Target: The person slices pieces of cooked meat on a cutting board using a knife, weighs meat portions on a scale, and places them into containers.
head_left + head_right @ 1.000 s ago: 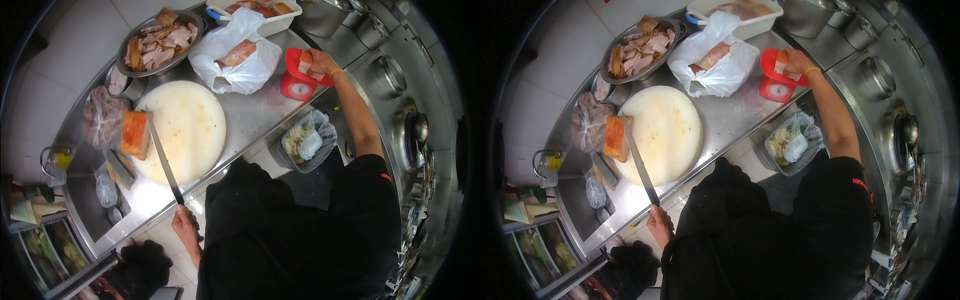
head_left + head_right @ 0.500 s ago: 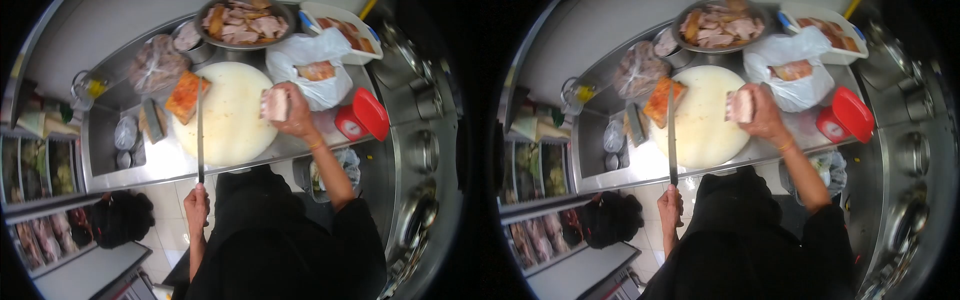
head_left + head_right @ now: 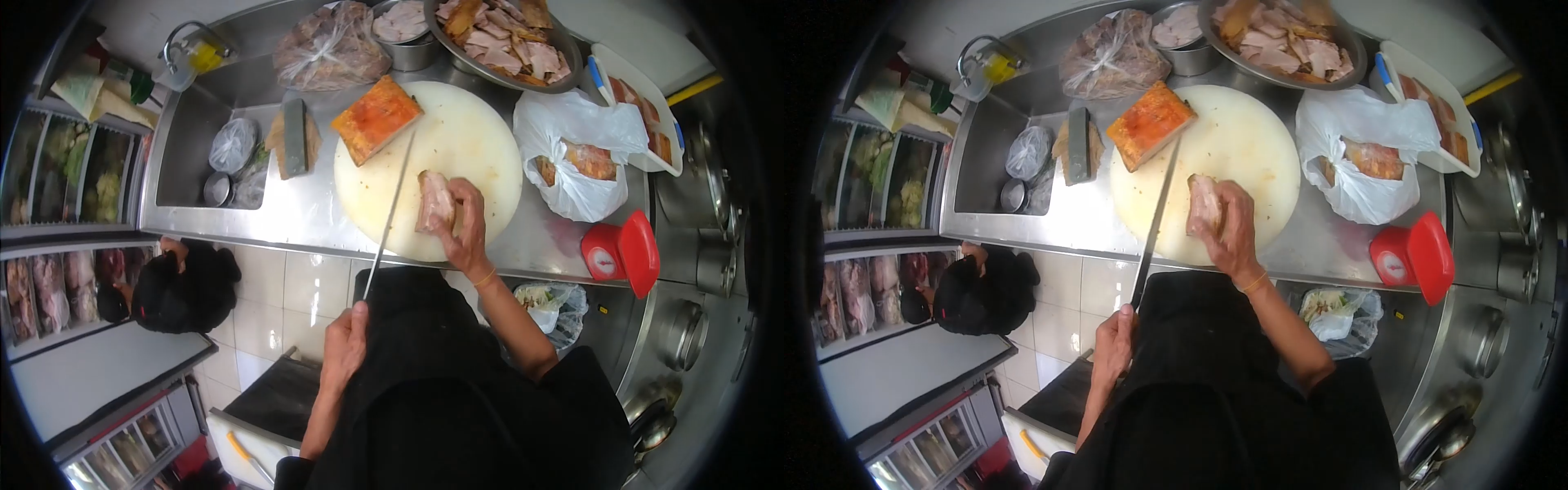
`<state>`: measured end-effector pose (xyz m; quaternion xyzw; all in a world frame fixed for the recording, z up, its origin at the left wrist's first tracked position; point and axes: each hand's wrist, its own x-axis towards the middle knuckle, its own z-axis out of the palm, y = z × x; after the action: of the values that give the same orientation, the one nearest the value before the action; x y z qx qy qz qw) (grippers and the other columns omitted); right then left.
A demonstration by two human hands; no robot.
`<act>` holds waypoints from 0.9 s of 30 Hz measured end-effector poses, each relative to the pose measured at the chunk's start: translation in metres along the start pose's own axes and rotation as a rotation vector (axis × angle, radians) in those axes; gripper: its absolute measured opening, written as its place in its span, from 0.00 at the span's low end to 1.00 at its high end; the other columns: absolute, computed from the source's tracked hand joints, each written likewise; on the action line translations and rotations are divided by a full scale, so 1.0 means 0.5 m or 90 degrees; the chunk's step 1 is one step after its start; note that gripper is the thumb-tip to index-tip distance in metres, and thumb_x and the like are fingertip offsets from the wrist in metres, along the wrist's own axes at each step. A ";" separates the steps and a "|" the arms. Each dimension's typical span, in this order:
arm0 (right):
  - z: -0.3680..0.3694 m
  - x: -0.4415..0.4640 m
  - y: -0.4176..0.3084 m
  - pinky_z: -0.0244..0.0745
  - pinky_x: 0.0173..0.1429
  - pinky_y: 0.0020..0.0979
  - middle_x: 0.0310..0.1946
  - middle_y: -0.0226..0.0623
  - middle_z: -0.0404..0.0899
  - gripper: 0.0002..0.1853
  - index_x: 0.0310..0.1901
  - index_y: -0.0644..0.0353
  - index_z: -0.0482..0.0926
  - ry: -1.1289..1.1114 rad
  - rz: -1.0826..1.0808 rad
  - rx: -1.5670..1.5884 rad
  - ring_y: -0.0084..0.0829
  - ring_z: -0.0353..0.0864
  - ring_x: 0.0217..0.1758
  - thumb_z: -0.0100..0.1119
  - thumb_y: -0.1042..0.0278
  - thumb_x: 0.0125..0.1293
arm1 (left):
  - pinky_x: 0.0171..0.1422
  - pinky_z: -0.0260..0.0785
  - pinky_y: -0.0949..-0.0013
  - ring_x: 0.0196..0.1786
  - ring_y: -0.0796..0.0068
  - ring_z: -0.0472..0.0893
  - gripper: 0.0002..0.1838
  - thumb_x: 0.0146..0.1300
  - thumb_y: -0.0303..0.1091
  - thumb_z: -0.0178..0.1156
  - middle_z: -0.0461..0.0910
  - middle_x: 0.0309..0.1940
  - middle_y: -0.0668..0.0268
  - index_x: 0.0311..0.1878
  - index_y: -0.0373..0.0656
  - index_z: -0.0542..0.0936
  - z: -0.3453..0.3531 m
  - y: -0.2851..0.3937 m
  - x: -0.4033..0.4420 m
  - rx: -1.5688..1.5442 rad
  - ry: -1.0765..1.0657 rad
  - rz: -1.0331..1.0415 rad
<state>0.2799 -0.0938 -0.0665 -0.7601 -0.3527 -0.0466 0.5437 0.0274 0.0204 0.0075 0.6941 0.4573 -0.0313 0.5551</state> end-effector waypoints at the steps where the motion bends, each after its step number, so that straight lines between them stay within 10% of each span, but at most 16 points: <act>1: 0.008 0.015 0.014 0.63 0.71 0.48 0.62 0.51 0.71 0.29 0.63 0.63 0.69 -0.008 0.012 0.001 0.54 0.69 0.66 0.65 0.65 0.60 | 0.34 0.65 0.63 0.26 0.72 0.69 0.33 0.78 0.57 0.48 0.70 0.19 0.62 0.29 0.33 0.75 0.002 0.002 0.000 0.019 -0.006 0.005; 12: 0.062 0.006 -0.032 0.65 0.68 0.47 0.58 0.56 0.73 0.27 0.66 0.67 0.66 0.024 0.240 -0.032 0.55 0.71 0.62 0.58 0.67 0.68 | 0.39 0.69 0.47 0.33 0.32 0.76 0.31 0.80 0.54 0.46 0.76 0.25 0.38 0.33 0.31 0.75 0.014 0.089 -0.034 0.104 -0.044 -0.013; 27: 0.034 0.017 -0.018 0.69 0.60 0.48 0.53 0.57 0.73 0.29 0.65 0.71 0.65 -0.056 0.109 -0.085 0.56 0.72 0.54 0.61 0.66 0.67 | 0.38 0.69 0.37 0.33 0.28 0.78 0.25 0.79 0.50 0.48 0.78 0.24 0.35 0.34 0.34 0.73 0.015 0.130 -0.088 0.247 -0.028 -0.027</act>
<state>0.2756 -0.0734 -0.0623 -0.8233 -0.3062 0.0103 0.4778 0.0491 -0.0098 0.0770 0.7775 0.4450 -0.1452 0.4201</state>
